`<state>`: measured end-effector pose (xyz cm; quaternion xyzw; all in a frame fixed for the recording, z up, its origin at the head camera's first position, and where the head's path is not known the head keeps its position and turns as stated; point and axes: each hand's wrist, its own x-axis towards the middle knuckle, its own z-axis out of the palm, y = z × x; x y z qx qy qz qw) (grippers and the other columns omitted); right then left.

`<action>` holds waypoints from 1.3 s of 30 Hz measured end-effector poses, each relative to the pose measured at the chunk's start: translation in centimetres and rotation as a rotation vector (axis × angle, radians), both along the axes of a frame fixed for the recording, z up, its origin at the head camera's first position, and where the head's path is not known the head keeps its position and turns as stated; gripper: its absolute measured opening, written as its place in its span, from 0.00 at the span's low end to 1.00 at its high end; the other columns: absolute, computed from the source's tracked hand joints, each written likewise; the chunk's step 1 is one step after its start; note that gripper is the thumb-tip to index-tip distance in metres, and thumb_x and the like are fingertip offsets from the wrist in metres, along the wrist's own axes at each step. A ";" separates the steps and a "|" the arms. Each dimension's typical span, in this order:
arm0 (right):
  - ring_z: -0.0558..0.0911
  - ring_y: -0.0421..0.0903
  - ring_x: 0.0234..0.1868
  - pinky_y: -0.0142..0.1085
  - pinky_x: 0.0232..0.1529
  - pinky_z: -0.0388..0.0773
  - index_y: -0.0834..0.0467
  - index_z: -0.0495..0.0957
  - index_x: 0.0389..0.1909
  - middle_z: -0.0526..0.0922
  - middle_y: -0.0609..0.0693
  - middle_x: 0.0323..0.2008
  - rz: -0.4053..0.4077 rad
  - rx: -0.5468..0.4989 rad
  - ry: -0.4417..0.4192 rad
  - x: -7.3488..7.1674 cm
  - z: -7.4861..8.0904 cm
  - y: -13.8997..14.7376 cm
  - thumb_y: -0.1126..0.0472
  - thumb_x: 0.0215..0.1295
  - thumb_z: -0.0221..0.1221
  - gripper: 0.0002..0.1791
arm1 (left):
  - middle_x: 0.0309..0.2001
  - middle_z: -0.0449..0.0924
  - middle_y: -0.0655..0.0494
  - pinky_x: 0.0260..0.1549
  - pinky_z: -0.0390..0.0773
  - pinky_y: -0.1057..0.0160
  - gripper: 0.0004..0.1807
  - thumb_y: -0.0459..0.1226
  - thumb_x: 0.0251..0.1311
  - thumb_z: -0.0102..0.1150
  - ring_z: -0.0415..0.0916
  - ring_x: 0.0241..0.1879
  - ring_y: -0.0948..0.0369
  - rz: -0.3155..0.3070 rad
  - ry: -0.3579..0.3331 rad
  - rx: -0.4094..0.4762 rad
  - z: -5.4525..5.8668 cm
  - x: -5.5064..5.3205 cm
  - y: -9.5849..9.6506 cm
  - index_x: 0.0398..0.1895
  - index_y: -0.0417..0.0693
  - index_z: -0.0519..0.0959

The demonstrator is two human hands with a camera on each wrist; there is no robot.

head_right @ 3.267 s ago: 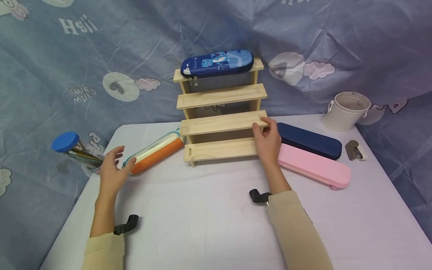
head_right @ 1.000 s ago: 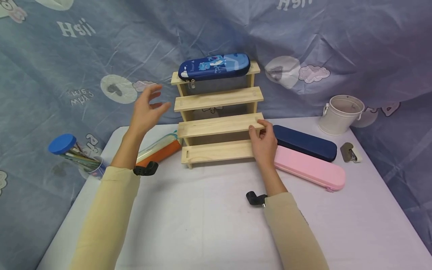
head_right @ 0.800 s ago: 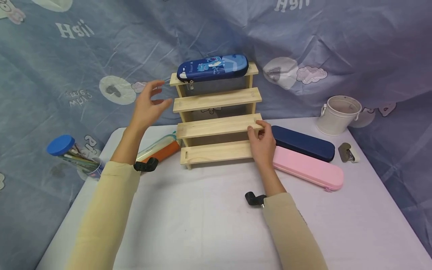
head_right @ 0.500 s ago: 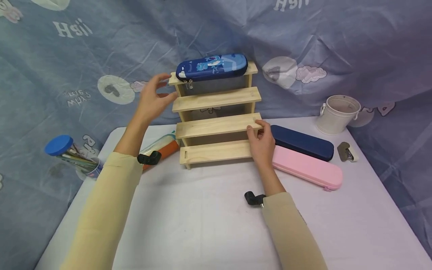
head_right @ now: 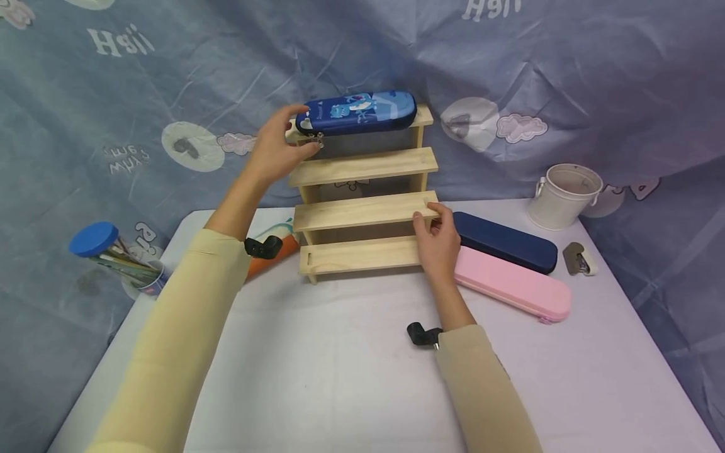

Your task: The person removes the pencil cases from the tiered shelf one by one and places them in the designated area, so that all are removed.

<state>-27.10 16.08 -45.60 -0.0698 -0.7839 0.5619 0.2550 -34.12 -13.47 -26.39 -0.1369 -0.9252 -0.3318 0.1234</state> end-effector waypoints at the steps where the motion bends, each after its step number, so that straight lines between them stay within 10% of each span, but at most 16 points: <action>1: 0.77 0.38 0.43 0.29 0.45 0.75 0.42 0.74 0.56 0.79 0.47 0.41 0.000 -0.002 0.000 0.0 0.0 -0.1 0.38 0.61 0.59 0.25 | 0.71 0.54 0.68 0.65 0.59 0.61 0.36 0.50 0.58 0.63 0.50 0.69 0.67 0.004 -0.011 -0.018 0.2 -0.1 0.1 0.70 0.65 0.62; 14: 0.76 0.39 0.41 0.29 0.43 0.72 0.42 0.74 0.56 0.79 0.46 0.40 -0.010 0.011 -0.010 -0.2 -0.1 0.1 0.37 0.60 0.59 0.25 | 0.72 0.54 0.61 0.66 0.54 0.63 0.33 0.45 0.57 0.65 0.49 0.70 0.62 0.023 0.004 -0.096 0.1 -1.5 1.1 0.67 0.62 0.67; 26: 0.76 0.40 0.41 0.30 0.42 0.73 0.41 0.74 0.56 0.79 0.47 0.39 -0.008 0.004 0.000 -0.2 -0.1 0.0 0.37 0.60 0.59 0.25 | 0.68 0.61 0.65 0.64 0.57 0.65 0.29 0.50 0.56 0.66 0.58 0.66 0.63 0.166 0.025 -0.054 -0.1 -1.8 2.4 0.60 0.59 0.72; 39: 0.76 0.39 0.40 0.30 0.42 0.72 0.42 0.74 0.56 0.78 0.46 0.39 -0.027 0.017 -0.006 -0.2 -0.1 0.1 0.38 0.61 0.59 0.24 | 0.60 0.70 0.59 0.59 0.60 0.69 0.24 0.47 0.48 0.73 0.63 0.61 0.61 0.104 0.233 0.104 -1.7 -1.5 1.9 0.50 0.52 0.80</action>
